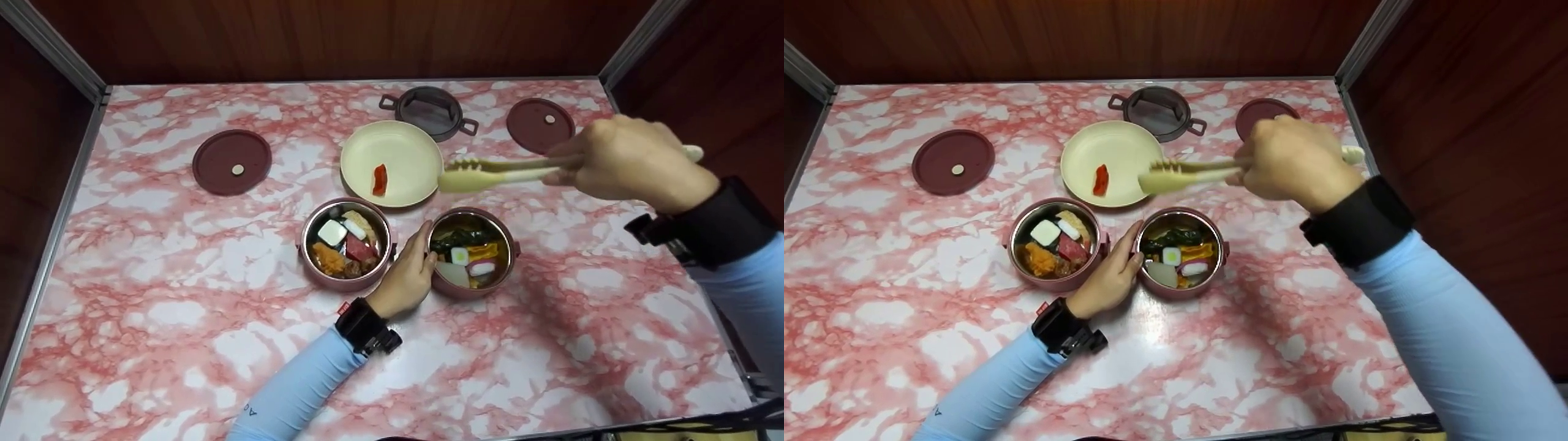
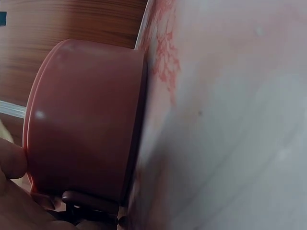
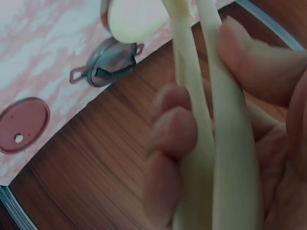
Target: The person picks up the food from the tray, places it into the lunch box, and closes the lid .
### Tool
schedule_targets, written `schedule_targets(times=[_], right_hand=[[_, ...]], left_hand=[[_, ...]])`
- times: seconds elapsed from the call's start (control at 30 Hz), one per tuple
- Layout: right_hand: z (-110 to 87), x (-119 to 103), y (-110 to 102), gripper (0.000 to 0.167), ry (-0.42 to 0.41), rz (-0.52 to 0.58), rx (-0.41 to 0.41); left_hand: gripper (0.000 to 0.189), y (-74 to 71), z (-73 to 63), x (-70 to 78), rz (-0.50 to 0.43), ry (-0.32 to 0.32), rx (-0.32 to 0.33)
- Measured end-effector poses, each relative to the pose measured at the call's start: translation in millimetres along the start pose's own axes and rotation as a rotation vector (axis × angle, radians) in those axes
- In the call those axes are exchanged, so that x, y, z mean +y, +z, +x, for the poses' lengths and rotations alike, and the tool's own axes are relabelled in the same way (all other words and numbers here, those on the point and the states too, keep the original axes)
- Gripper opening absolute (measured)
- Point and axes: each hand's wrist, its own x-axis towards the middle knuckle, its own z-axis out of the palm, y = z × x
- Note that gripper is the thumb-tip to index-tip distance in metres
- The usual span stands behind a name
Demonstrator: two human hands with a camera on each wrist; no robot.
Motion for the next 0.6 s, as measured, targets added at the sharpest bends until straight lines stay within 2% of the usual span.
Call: schedule_targets(times=[0.1,0.2,0.27,0.5,0.6], right_hand=[[14.4,-3,8,0.055,0.02,0.044,0.074],[30.8,-7,21,0.056,0.036,0.081,0.11],[42.3,-11,30,0.053,0.037,0.113,0.102],[76.4,-37,60,0.053,0.07,0.198,-0.018],[87.4,-51,68,0.048,0.081,0.21,-0.016]], left_hand=[[0.059,-0.5,-0.1,0.1,0.002,0.0,-0.001],[0.059,0.3,0.4,-0.8,0.004,0.012,0.004],[0.059,0.7,0.8,-1.7,0.005,0.015,0.008],[0.057,1.4,1.6,-3.2,0.022,0.058,0.027],[0.057,1.2,1.9,-3.2,0.03,0.051,0.027]])
